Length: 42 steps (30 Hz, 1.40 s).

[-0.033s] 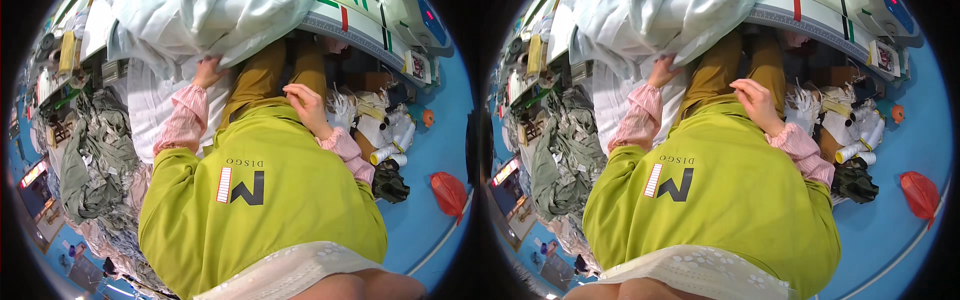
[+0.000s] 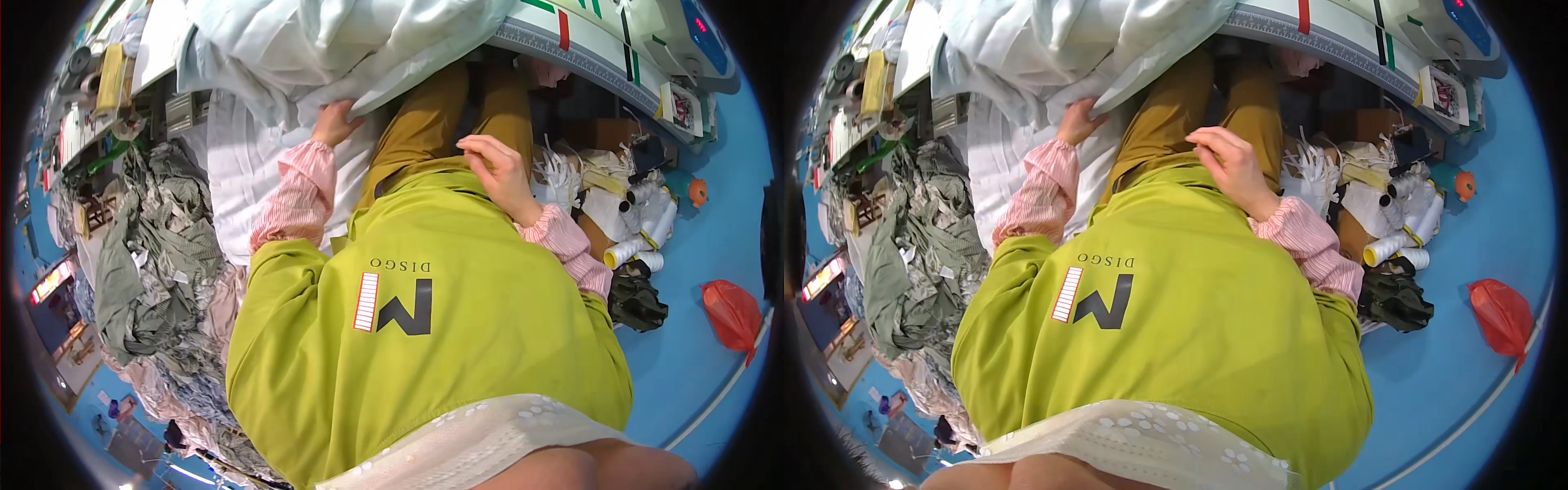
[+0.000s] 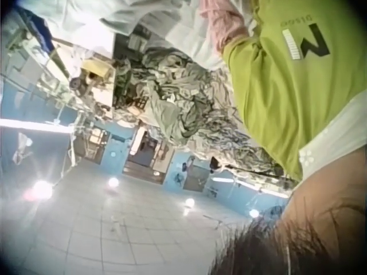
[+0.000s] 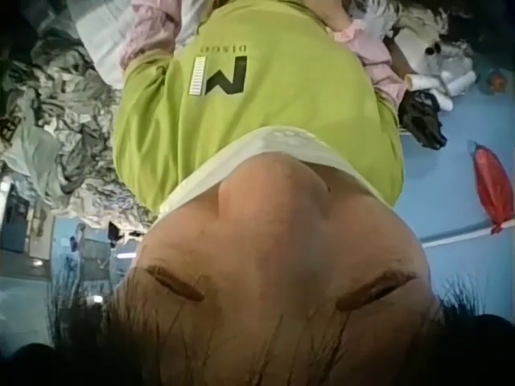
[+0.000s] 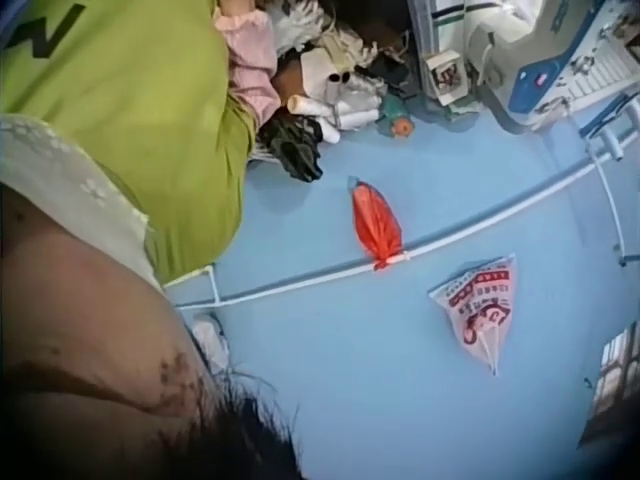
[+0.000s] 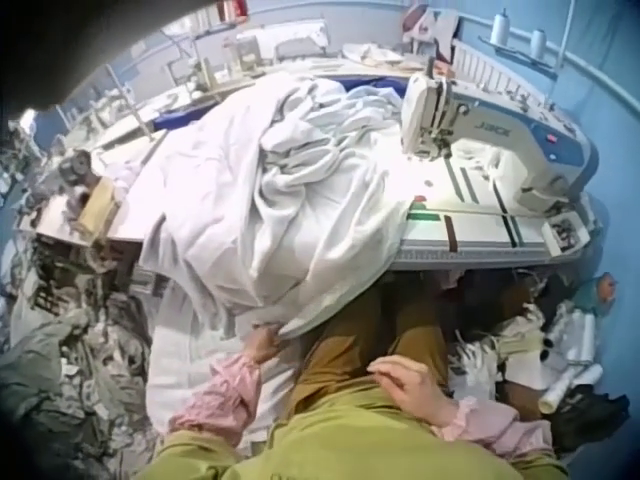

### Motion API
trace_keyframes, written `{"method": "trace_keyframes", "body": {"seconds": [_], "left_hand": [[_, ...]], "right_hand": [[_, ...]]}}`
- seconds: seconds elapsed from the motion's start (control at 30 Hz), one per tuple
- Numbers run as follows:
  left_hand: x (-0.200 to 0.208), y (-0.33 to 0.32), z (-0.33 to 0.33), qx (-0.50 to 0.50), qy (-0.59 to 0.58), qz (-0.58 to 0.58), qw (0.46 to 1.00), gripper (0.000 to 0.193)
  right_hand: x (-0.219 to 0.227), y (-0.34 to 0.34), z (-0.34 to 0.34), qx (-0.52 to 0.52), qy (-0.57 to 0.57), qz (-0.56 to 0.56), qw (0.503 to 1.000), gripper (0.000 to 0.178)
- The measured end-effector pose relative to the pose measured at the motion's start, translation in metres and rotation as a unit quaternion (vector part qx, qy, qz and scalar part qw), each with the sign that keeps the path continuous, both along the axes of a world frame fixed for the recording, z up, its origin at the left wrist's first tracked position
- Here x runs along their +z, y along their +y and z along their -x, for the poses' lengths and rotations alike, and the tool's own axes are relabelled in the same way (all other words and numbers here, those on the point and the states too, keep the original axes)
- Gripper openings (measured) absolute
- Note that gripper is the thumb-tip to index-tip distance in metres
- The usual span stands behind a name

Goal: Sewing and assembling white pillowcases using an industrial sewing machine in a factory setting.

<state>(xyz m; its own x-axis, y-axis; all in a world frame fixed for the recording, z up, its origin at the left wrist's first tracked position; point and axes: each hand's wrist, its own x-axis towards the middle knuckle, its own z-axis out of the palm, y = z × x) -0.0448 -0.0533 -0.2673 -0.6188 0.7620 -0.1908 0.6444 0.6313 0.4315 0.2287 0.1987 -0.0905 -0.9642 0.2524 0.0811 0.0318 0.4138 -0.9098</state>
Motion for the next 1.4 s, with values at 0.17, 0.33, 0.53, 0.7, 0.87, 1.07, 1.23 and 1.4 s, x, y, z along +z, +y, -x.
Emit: {"method": "trace_keyframes", "body": {"seconds": [0.17,0.33,0.53,0.7,0.87,1.07,1.23,1.4], "left_hand": [[0.022,-0.074,-0.044,0.114,-0.032,-0.158,0.980,0.021],[0.194,-0.094,-0.136,-0.027,0.022,-0.314,0.949,0.015],[0.302,-0.049,-0.190,-0.356,0.064,-0.326,0.873,0.016],[0.287,-0.008,-0.203,-0.453,-0.052,-0.219,0.863,0.006],[0.255,0.023,-0.209,-0.493,-0.175,-0.200,0.828,0.007],[0.214,0.027,-0.214,-0.192,-0.341,-0.245,0.887,0.024],[0.167,0.057,-0.211,0.112,-0.338,-0.260,0.898,0.039],[0.140,0.054,-0.194,-0.048,-0.215,-0.166,0.961,0.026]], "right_hand": [[0.003,-0.024,-0.006,0.071,0.059,-0.074,0.993,0.017],[0.041,-0.034,-0.013,0.059,0.135,-0.143,0.979,0.025],[0.086,-0.027,-0.022,0.045,0.273,-0.289,0.917,0.028],[0.091,-0.035,-0.048,0.088,0.263,-0.357,0.892,0.034],[0.071,-0.033,-0.074,0.203,0.164,-0.452,0.853,0.022],[0.044,-0.028,-0.082,0.155,0.164,-0.462,0.858,0.018],[0.044,-0.037,-0.090,0.141,0.191,-0.459,0.856,0.018],[0.043,-0.038,-0.096,0.115,0.209,-0.462,0.854,0.018]]}}
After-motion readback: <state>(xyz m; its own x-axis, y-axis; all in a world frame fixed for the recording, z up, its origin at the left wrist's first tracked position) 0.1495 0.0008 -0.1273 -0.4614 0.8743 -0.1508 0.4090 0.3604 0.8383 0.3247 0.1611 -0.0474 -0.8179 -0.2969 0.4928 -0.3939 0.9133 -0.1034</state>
